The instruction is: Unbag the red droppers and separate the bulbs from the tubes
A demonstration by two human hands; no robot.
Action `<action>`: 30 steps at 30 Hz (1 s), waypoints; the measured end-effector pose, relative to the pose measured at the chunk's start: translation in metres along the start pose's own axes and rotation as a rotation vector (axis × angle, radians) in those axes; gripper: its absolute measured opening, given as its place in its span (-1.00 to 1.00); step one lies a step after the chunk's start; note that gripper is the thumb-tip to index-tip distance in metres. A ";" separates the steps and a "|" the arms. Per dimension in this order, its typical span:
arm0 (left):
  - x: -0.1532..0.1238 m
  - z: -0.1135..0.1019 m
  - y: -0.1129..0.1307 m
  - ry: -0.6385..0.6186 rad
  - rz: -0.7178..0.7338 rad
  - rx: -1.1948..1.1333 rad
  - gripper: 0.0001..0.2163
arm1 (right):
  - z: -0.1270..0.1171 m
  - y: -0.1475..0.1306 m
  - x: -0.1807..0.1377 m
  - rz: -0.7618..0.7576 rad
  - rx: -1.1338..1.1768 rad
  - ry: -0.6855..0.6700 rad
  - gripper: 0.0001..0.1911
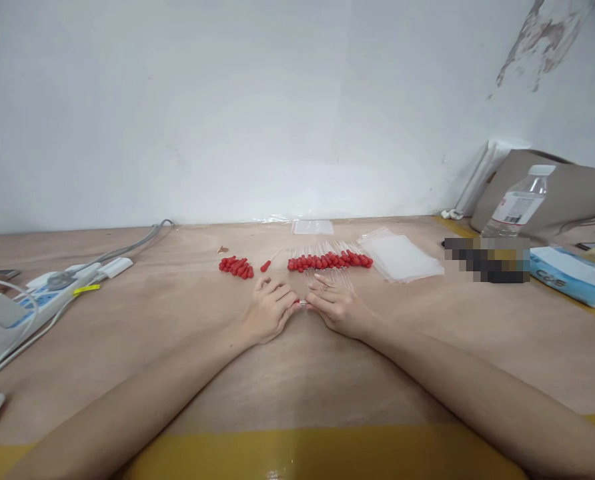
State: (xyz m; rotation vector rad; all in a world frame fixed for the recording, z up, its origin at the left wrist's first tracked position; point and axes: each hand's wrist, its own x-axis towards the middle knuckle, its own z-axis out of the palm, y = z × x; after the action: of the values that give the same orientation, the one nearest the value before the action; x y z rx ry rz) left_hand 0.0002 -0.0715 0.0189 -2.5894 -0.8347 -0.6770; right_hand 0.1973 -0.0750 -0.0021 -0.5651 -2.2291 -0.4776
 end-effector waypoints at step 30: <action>-0.032 -0.030 -0.109 0.043 -1.064 -0.434 -0.72 | -0.005 0.011 0.001 0.474 -0.022 -0.084 -0.68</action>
State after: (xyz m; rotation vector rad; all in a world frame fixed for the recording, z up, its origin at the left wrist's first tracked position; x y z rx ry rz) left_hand -0.0994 -0.0156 0.0453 -2.2660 -2.2866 -1.2734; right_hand 0.2058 -0.0677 0.0031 -1.1052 -2.0740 -0.2343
